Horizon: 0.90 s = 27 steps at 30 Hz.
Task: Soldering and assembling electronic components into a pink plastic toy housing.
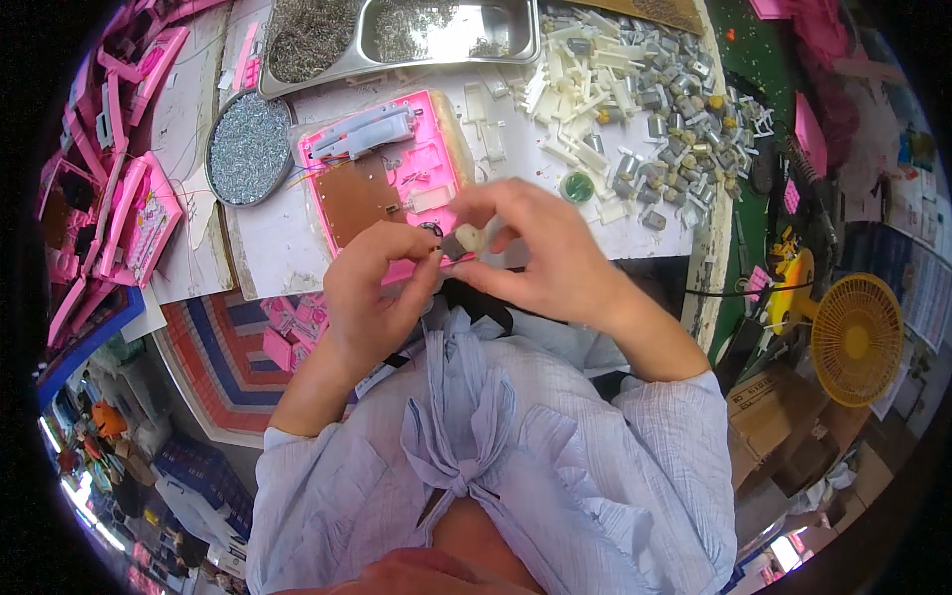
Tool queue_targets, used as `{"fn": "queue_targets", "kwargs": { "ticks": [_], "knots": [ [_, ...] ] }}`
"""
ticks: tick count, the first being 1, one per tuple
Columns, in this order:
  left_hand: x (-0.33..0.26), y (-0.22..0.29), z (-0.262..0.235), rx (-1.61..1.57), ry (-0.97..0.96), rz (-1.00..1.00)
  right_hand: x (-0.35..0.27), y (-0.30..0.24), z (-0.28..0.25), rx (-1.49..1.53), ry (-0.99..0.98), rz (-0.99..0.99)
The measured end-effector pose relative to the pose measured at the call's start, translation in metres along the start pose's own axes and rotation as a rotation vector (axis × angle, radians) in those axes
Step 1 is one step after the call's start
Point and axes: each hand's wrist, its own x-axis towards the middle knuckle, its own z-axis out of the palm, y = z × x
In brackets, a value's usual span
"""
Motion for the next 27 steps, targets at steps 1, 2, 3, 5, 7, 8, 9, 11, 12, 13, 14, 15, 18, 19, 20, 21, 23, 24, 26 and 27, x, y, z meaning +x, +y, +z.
{"fn": "queue_targets", "kwargs": {
  "ticks": [1, 2, 3, 5, 7, 8, 9, 11, 12, 13, 14, 15, 18, 19, 20, 21, 23, 24, 26, 27],
  "knots": [
    [0.001, -0.002, 0.0, 0.065, 0.02, 0.082, 0.005, -0.005, -0.007, -0.046, -0.062, 0.01],
    [0.002, -0.003, 0.0, 0.13, 0.04, 0.164, 0.011, -0.009, -0.014, -0.093, -0.13, 0.016],
    [0.0, -0.004, -0.001, 0.127, 0.053, 0.195, 0.014, -0.014, -0.02, -0.12, -0.254, 0.084],
    [-0.003, -0.005, -0.002, 0.123, 0.08, 0.256, 0.015, -0.018, -0.019, -0.16, -0.332, 0.11],
    [0.0, -0.001, -0.006, 0.056, 0.066, 0.219, 0.013, -0.01, -0.011, -0.128, -0.179, -0.153],
    [0.002, 0.0, -0.008, 0.023, 0.058, 0.199, 0.013, -0.007, -0.007, -0.112, -0.102, -0.283],
    [0.0, -0.002, -0.008, -0.04, 0.062, 0.144, 0.013, -0.007, -0.004, -0.096, -0.084, -0.288],
    [-0.004, -0.006, -0.008, -0.165, 0.07, 0.035, 0.013, -0.007, 0.0, -0.063, -0.046, -0.298],
    [-0.005, -0.007, -0.008, -0.204, 0.074, -0.011, 0.014, -0.006, 0.001, -0.062, -0.056, -0.34],
    [-0.006, -0.006, -0.009, -0.244, 0.078, -0.057, 0.016, -0.004, 0.001, -0.061, -0.064, -0.381],
    [-0.007, -0.005, -0.01, -0.282, 0.081, -0.104, 0.018, -0.003, 0.001, -0.06, -0.072, -0.423],
    [-0.009, -0.005, -0.011, -0.312, 0.059, -0.137, 0.019, -0.002, 0.001, -0.078, -0.081, -0.452],
    [-0.008, -0.004, -0.018, -0.313, -0.042, -0.181, 0.02, 0.002, 0.0, -0.129, -0.092, -0.543],
    [-0.002, -0.002, -0.023, -0.257, -0.099, -0.156, 0.021, 0.005, -0.001, -0.145, -0.085, -0.576],
    [0.001, -0.002, -0.025, -0.201, -0.156, -0.131, 0.021, 0.008, -0.001, -0.162, -0.078, -0.608],
    [0.001, -0.002, -0.022, -0.184, -0.155, -0.102, 0.02, 0.006, -0.001, -0.166, -0.091, -0.62],
    [-0.001, -0.003, -0.011, -0.151, -0.153, -0.043, 0.018, 0.002, -0.003, -0.176, -0.116, -0.643],
    [-0.001, -0.003, -0.011, -0.133, -0.14, -0.049, 0.018, 0.003, -0.004, -0.162, -0.106, -0.618],
    [-0.001, -0.004, -0.014, -0.097, -0.113, -0.059, 0.021, 0.005, -0.006, -0.135, -0.087, -0.567],
    [-0.003, -0.004, -0.015, -0.116, -0.092, -0.089, 0.021, 0.006, -0.006, -0.106, -0.054, -0.54]
  ]
}}
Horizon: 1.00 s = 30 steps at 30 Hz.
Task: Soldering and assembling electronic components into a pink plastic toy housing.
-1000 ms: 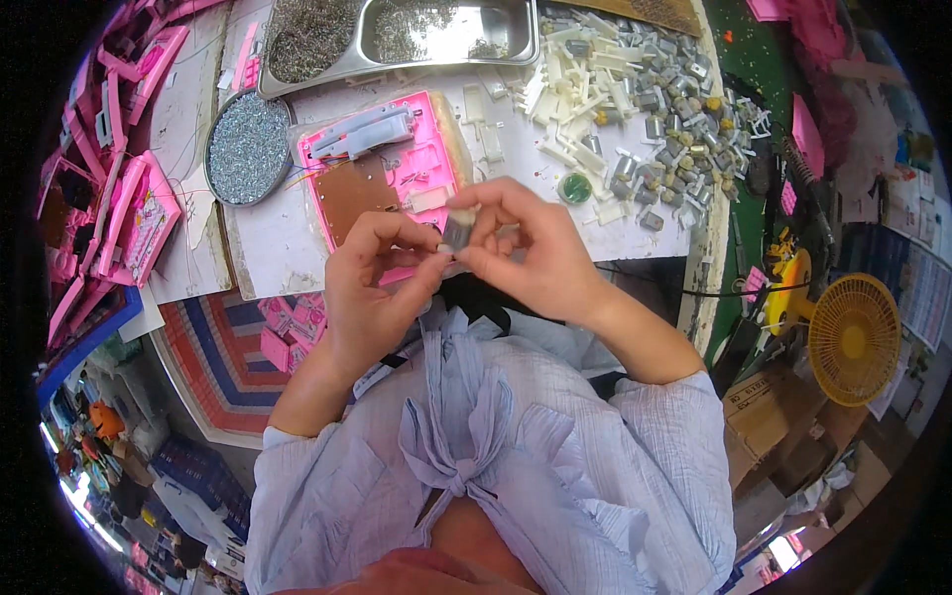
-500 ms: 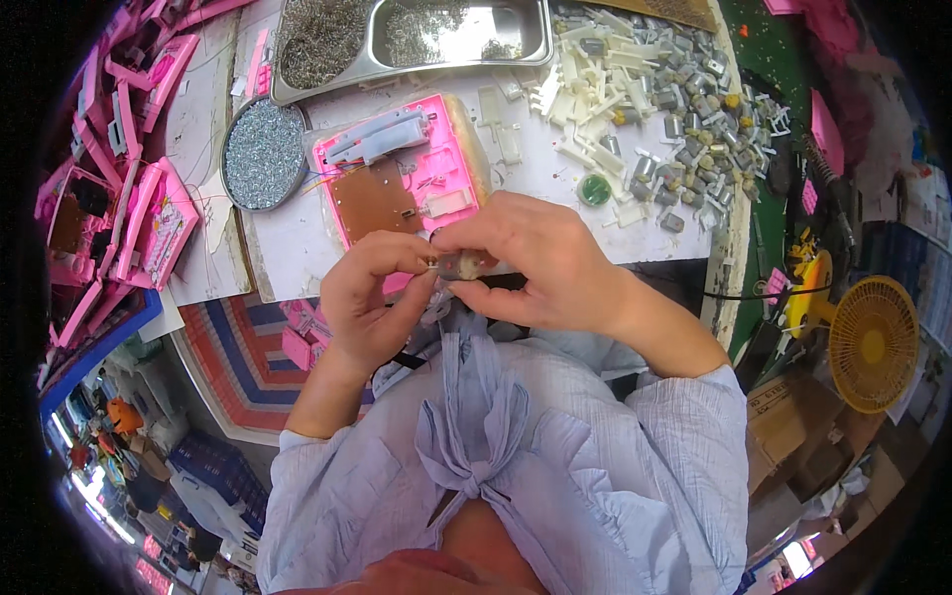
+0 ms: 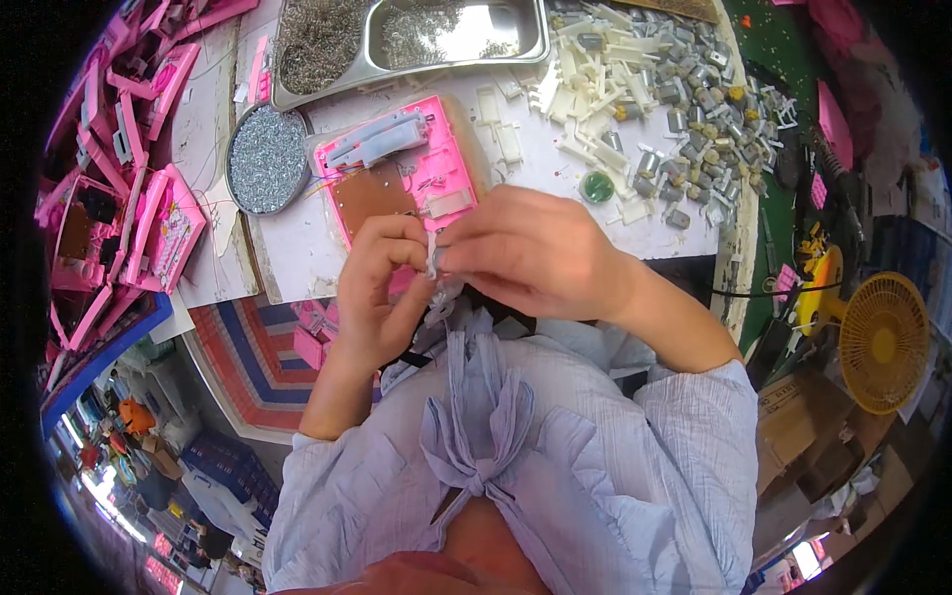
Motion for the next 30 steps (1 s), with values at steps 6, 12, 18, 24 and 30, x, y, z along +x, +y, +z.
{"fn": "queue_targets", "kwargs": {
  "ticks": [6, 12, 18, 24, 30],
  "knots": [
    [-0.003, 0.008, 0.004, 0.095, 0.16, 0.016, -0.003, 0.001, -0.002, 0.055, 0.043, 0.156],
    [0.006, 0.011, 0.006, 0.219, 0.236, 0.115, -0.007, -0.002, 0.001, 0.091, 0.043, 0.235],
    [0.005, 0.006, 0.008, 0.191, 0.223, 0.095, -0.008, -0.003, 0.001, 0.089, 0.065, 0.221],
    [0.037, -0.015, 0.0, 0.578, 0.241, 0.012, -0.006, 0.006, -0.022, -0.124, 0.079, 0.251],
    [0.046, -0.023, 0.011, 0.861, 0.145, 0.154, 0.009, 0.026, -0.025, -0.251, 0.069, 0.249]
  ]
}}
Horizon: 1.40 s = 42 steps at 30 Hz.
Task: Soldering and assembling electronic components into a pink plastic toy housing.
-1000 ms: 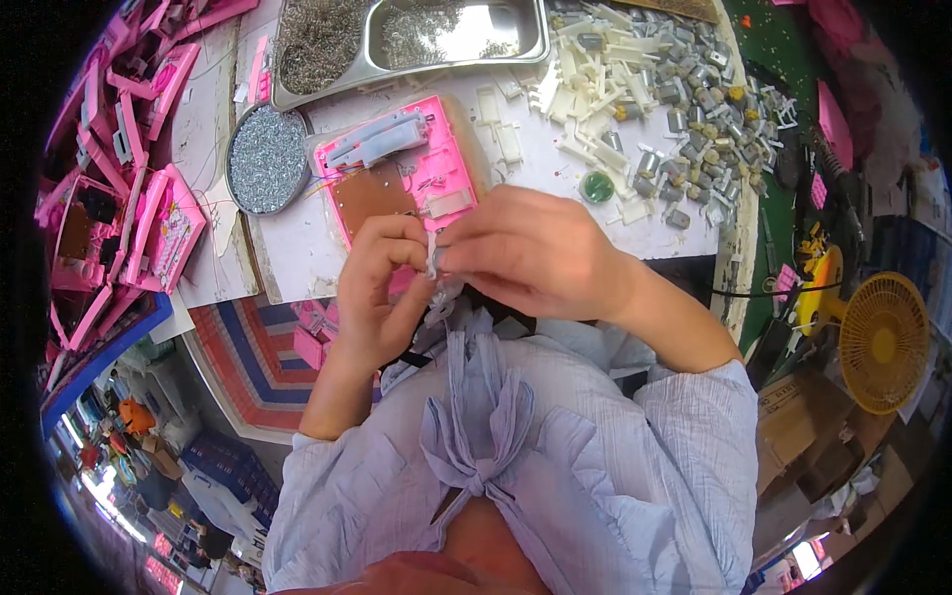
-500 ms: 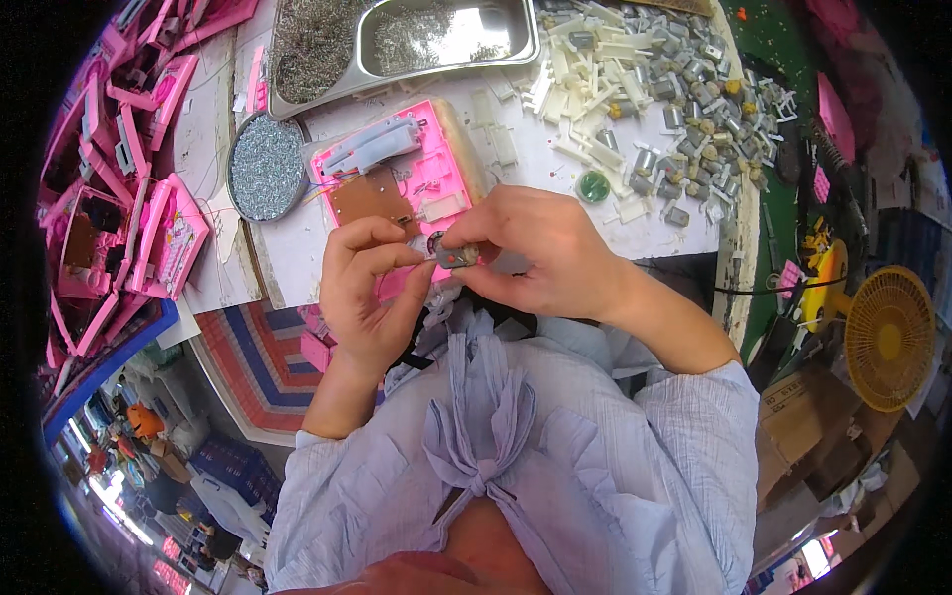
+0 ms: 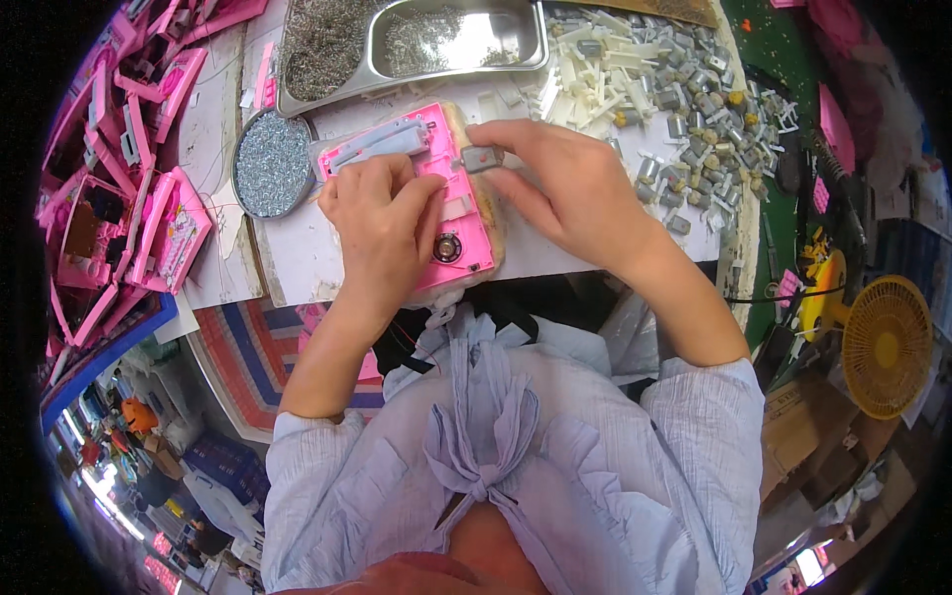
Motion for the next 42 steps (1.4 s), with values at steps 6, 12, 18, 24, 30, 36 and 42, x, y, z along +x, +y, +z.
{"fn": "queue_targets", "kwargs": {
  "ticks": [6, 12, 18, 24, 30, 36, 42],
  "knots": [
    [-0.038, -0.006, -0.017, -0.155, -0.096, 0.025, 0.013, 0.01, 0.023, -0.072, -0.129, 0.004],
    [-0.034, -0.022, -0.035, -0.382, 0.021, -0.088, 0.016, 0.019, 0.041, -0.117, -0.139, 0.016],
    [-0.041, -0.047, -0.026, 0.049, 0.056, -0.283, 0.021, 0.016, 0.041, -0.159, -0.187, 0.057],
    [-0.054, -0.038, -0.026, -0.001, 0.078, -0.291, 0.033, 0.007, 0.036, -0.259, -0.233, 0.029],
    [-0.052, -0.043, -0.031, 0.005, 0.002, -0.288, 0.046, -0.019, 0.039, -0.365, -0.084, -0.115],
    [-0.052, -0.024, -0.04, -0.327, -0.052, -0.412, 0.061, -0.026, 0.075, -0.227, -0.213, -0.277],
    [-0.065, -0.039, -0.037, -0.744, 0.17, -0.679, 0.071, -0.015, 0.088, -0.239, -0.184, -0.429]
  ]
}}
